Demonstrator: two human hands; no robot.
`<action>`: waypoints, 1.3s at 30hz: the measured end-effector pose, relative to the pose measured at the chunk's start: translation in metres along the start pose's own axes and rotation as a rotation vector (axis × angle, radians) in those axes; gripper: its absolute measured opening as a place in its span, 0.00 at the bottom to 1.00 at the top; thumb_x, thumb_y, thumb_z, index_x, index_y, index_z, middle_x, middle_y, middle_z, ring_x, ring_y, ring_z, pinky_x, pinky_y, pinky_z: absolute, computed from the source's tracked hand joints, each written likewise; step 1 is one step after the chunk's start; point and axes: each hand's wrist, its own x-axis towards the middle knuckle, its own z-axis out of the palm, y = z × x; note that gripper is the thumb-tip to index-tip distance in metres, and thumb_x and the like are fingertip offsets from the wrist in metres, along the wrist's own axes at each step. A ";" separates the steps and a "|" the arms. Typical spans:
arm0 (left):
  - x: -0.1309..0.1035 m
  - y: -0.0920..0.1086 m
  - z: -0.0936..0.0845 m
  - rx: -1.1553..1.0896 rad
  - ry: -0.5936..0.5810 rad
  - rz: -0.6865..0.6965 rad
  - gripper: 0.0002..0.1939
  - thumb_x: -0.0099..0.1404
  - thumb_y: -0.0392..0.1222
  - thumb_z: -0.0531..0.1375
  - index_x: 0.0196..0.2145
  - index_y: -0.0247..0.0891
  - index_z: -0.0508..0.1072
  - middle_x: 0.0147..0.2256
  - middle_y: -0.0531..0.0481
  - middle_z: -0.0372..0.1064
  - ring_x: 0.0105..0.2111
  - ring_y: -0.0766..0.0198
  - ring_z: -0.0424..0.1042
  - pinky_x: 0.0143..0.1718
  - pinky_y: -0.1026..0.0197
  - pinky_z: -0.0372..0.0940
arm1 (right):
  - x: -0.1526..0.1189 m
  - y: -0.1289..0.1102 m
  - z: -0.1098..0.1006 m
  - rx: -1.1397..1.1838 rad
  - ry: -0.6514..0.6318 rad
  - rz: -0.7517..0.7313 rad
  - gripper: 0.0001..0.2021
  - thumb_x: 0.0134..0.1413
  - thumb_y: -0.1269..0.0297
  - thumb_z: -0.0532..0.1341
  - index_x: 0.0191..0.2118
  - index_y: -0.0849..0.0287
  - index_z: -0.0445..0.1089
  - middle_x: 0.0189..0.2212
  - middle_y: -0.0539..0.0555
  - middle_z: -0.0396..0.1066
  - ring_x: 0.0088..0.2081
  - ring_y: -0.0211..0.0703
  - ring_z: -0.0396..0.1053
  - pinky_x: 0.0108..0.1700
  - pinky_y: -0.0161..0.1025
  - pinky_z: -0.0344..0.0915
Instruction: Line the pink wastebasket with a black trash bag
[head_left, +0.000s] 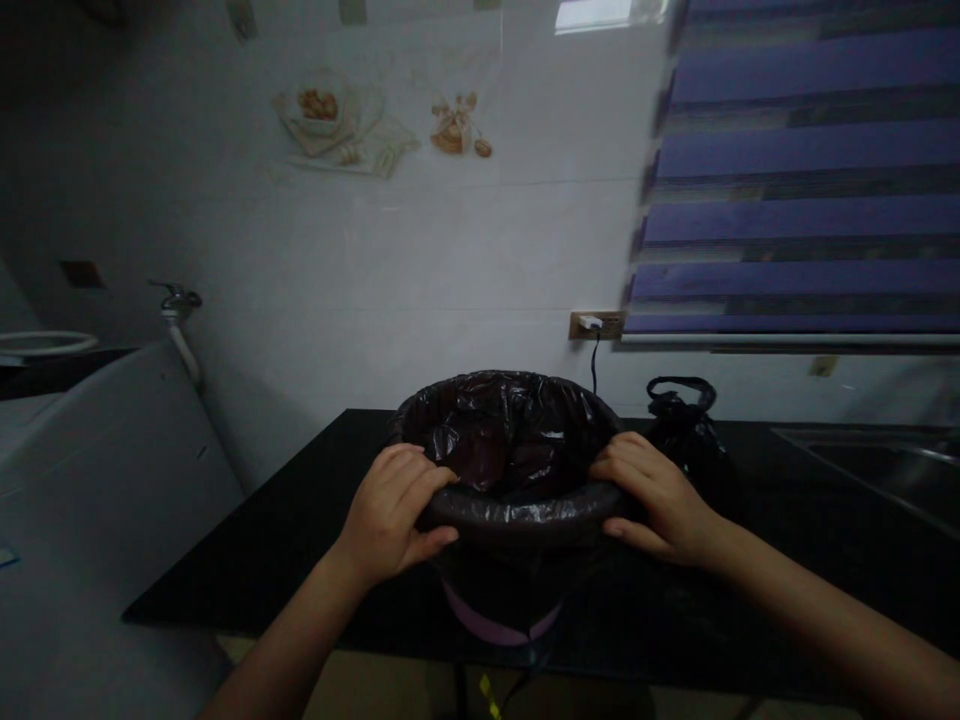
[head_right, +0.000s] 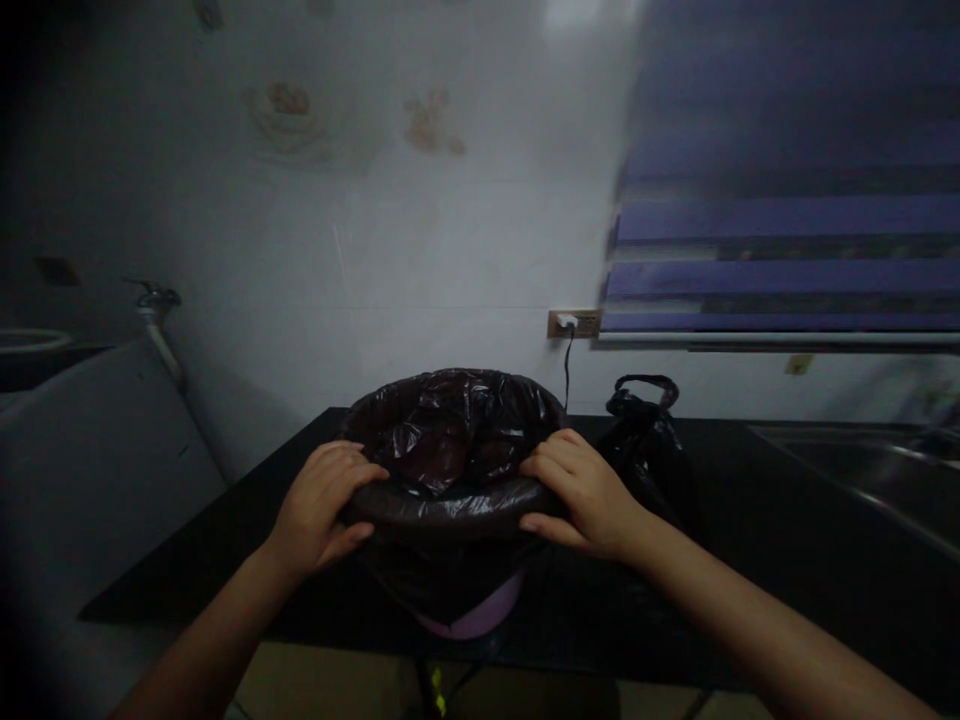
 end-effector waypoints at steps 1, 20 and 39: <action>0.000 0.000 0.001 -0.014 0.001 -0.010 0.24 0.68 0.58 0.45 0.40 0.36 0.70 0.30 0.45 0.72 0.34 0.56 0.71 0.45 0.50 0.64 | 0.000 0.000 0.001 0.000 0.017 -0.007 0.19 0.63 0.48 0.48 0.40 0.60 0.63 0.29 0.56 0.68 0.33 0.42 0.65 0.40 0.44 0.63; -0.010 -0.018 -0.001 -0.173 0.105 -0.286 0.23 0.70 0.56 0.42 0.47 0.39 0.67 0.44 0.42 0.70 0.51 0.52 0.67 0.57 0.44 0.57 | -0.020 0.033 -0.002 0.105 0.137 0.283 0.14 0.64 0.59 0.49 0.48 0.54 0.65 0.48 0.58 0.68 0.50 0.47 0.66 0.51 0.46 0.64; -0.006 -0.036 0.000 -0.499 0.369 -1.068 0.18 0.60 0.58 0.57 0.34 0.39 0.70 0.34 0.48 0.70 0.38 0.56 0.70 0.44 0.54 0.64 | -0.008 0.060 -0.009 0.477 0.192 1.044 0.21 0.48 0.44 0.60 0.39 0.57 0.69 0.39 0.57 0.71 0.43 0.49 0.70 0.48 0.47 0.65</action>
